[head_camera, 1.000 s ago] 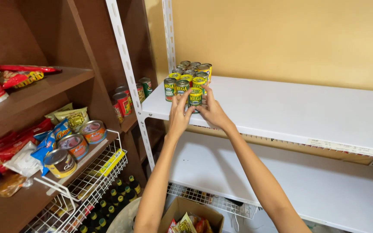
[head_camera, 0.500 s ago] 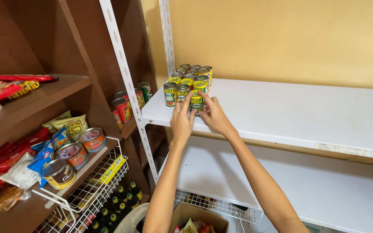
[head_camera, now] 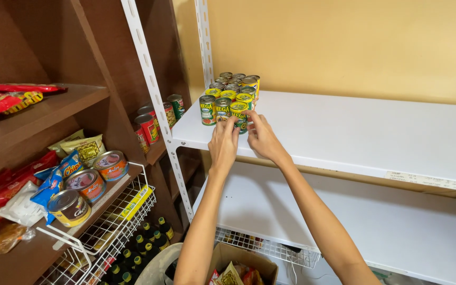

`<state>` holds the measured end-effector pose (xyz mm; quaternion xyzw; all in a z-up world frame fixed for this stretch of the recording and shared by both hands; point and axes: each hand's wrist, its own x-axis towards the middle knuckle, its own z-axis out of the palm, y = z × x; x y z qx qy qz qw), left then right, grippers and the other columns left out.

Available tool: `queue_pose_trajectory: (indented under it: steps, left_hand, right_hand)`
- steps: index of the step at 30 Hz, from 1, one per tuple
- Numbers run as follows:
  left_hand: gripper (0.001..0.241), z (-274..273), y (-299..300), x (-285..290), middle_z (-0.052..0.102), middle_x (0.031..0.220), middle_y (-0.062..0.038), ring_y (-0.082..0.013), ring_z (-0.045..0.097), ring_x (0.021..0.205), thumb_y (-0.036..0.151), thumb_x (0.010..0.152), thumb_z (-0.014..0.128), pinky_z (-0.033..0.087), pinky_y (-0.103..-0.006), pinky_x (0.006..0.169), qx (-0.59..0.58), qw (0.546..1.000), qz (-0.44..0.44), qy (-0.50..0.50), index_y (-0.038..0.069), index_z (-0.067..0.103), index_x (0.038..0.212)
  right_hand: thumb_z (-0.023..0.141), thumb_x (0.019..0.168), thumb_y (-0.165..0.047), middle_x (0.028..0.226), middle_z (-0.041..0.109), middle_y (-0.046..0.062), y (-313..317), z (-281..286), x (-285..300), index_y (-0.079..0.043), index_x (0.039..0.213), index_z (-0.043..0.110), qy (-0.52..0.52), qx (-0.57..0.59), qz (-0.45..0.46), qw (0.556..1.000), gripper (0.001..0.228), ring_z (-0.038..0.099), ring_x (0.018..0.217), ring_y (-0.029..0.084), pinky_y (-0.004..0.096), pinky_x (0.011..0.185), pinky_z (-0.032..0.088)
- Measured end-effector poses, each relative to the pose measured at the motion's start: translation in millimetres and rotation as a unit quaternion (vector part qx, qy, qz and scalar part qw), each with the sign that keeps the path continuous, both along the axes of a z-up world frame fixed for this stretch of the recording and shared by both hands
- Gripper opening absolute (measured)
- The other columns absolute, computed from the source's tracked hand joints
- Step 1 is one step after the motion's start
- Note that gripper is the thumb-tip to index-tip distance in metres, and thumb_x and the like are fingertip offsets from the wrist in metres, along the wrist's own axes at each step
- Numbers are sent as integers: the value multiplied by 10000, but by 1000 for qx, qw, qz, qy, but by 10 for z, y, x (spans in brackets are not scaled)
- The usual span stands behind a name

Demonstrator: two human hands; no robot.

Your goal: Stocking canned goods from a cardboard box onto a retail shelf.

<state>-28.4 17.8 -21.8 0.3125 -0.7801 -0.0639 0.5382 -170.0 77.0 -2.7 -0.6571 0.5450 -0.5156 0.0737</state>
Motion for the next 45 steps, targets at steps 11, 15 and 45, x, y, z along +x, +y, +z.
queue_pose_trajectory:
  steps: [11,15,45]
  left_hand:
    - [260,29,22,9,641,1064,-93,-329,654,1005,182,991,627,533,-479,774,2,1000,-10,1,174,630,1251]
    - [268,64,59,19,645,1077,-97,-335,657,1015,172,989,630,533,-484,772,9,1000,-10,-9,181,632,1257]
    - [120,-821,1795,-683,674,1002,-98,-221,669,896,-6,947,663,557,-330,807,109,930,-324,133,25,683,1061]
  right_hand:
    - [505,802,93,1256,538,199,-31,-22,-4,-71,1412,532,28,-13,-13,999,633,635,1068,305,392,938,571]
    - [501,815,85,1258,544,194,-62,-62,-30,-70,1416,532,24,-16,-18,999,621,639,1071,303,392,934,571]
    - [653,1060,-144,932,648,38,2950,33,789,-33,1008,637,-451,6,311,836,124,604,870,148,303,810,492]
